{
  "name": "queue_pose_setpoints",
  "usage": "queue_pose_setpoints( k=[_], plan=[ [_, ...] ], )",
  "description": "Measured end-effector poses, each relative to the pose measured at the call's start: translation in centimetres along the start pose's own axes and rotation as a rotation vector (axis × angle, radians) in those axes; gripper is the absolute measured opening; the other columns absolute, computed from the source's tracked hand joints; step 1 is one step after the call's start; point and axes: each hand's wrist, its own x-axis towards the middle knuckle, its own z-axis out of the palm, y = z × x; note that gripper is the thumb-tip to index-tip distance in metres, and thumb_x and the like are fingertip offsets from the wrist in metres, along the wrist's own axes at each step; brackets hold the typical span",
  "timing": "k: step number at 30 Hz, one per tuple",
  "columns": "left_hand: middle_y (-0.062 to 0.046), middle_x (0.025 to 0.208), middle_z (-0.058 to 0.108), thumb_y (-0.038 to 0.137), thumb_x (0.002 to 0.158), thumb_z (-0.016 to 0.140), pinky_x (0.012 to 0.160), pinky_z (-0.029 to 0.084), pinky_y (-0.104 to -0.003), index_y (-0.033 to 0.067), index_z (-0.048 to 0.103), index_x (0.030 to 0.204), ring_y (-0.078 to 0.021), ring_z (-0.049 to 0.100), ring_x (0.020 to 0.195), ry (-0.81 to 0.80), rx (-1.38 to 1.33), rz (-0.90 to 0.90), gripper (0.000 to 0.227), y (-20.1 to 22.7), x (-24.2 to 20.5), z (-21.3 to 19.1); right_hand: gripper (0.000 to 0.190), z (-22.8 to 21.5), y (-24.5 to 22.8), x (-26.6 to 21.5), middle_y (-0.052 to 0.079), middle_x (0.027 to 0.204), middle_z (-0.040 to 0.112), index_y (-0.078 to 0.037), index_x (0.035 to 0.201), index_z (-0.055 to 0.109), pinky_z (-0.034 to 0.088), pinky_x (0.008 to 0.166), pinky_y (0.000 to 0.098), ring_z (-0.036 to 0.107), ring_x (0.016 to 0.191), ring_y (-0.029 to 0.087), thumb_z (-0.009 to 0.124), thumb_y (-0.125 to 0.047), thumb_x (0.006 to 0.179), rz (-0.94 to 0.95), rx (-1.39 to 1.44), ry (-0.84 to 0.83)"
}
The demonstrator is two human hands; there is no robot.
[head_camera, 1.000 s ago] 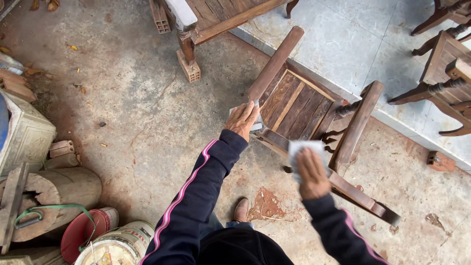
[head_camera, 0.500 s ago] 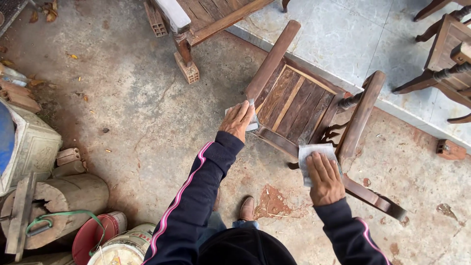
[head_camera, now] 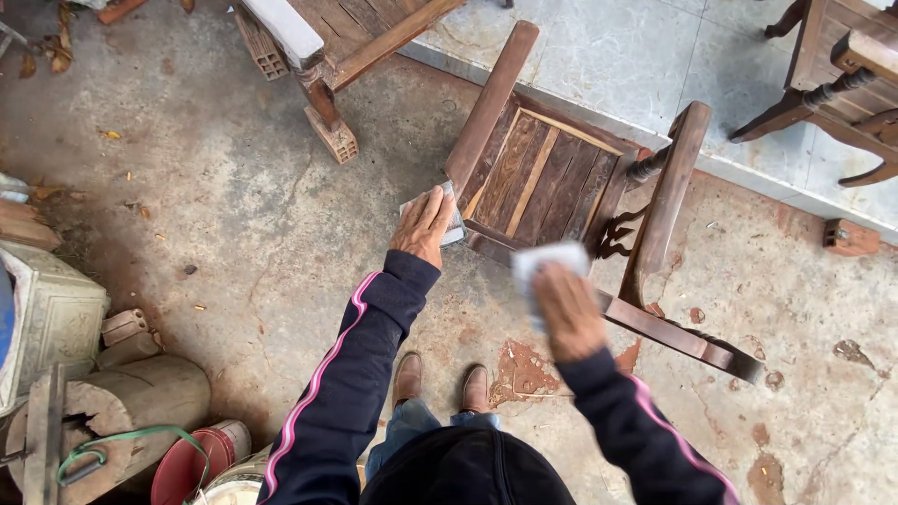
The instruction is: Sanding and cleaning wooden furniture pieces to prepare or restore them.
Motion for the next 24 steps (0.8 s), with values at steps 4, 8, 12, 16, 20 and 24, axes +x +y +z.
queue_pose_setpoints(
  k=[4, 8, 12, 16, 20, 24],
  plan=[
    [-0.016, 0.164, 0.036, -0.004, 0.088, 0.055, 0.122, 0.032, -0.052, 0.0087, 0.037, 0.158, -0.0385, 0.039, 0.148, 0.033, -0.008, -0.003, 0.074, 0.3, 0.3, -0.1, 0.063, -1.8, 2.6, -4.7, 0.023, 0.152, 0.053, 0.000, 0.147, 0.052, 0.031, 0.122, 0.0519, 0.046, 0.144, 0.034, 0.060, 0.008, 0.085, 0.089, -0.097, -0.014],
    [-0.015, 0.164, 0.037, -0.004, 0.089, 0.055, 0.122, 0.032, -0.052, 0.0088, 0.038, 0.158, -0.0380, 0.040, 0.148, 0.036, -0.002, 0.000, 0.072, 0.5, 0.4, -0.5, 0.060, 2.5, -0.1, -0.4, 0.023, 0.154, 0.049, 0.002, 0.149, 0.050, 0.031, 0.126, 0.0517, 0.042, 0.148, 0.036, 0.056, 0.008, 0.090, 0.131, 0.036, 0.149],
    [-0.015, 0.163, 0.037, -0.002, 0.090, 0.055, 0.122, 0.032, -0.052, 0.0077, 0.040, 0.157, -0.0389, 0.040, 0.146, 0.012, 0.023, 0.019, 0.069, 0.2, -0.1, -1.2, 0.067, 2.5, 0.2, 0.1, 0.023, 0.157, 0.046, 0.001, 0.153, 0.045, 0.028, 0.127, 0.0530, 0.042, 0.149, 0.034, 0.045, 0.012, 0.086, 0.150, 0.021, 0.040],
    [-0.015, 0.164, 0.037, -0.002, 0.091, 0.054, 0.122, 0.031, -0.052, 0.0083, 0.040, 0.157, -0.0381, 0.040, 0.147, 0.012, 0.025, 0.023, 0.068, 0.4, 0.2, -1.1, 0.068, -2.5, 3.5, -4.6, 0.021, 0.159, 0.041, -0.003, 0.155, 0.041, 0.022, 0.125, 0.0558, 0.038, 0.149, 0.032, 0.049, 0.007, 0.088, 0.152, -0.134, -0.111],
    [-0.015, 0.164, 0.037, -0.003, 0.088, 0.055, 0.123, 0.030, -0.052, 0.0082, 0.040, 0.157, -0.0379, 0.040, 0.148, 0.011, 0.020, 0.005, 0.071, 0.8, 0.2, -1.2, 0.069, 3.1, 1.0, -4.1, 0.023, 0.160, 0.042, -0.001, 0.155, 0.041, 0.022, 0.125, 0.0567, 0.037, 0.150, 0.035, 0.052, 0.008, 0.087, 0.194, -0.143, -0.084],
    [-0.017, 0.163, 0.036, -0.005, 0.084, 0.056, 0.122, 0.030, -0.052, 0.0063, 0.039, 0.156, -0.0398, 0.040, 0.147, -0.006, 0.023, 0.010, 0.075, 0.3, 0.2, -1.5, 0.064, 3.3, 0.1, -2.4, 0.022, 0.160, 0.045, -0.001, 0.155, 0.043, 0.023, 0.128, 0.0557, 0.038, 0.152, 0.034, 0.054, 0.003, 0.091, 0.230, -0.127, 0.000]
  ],
)
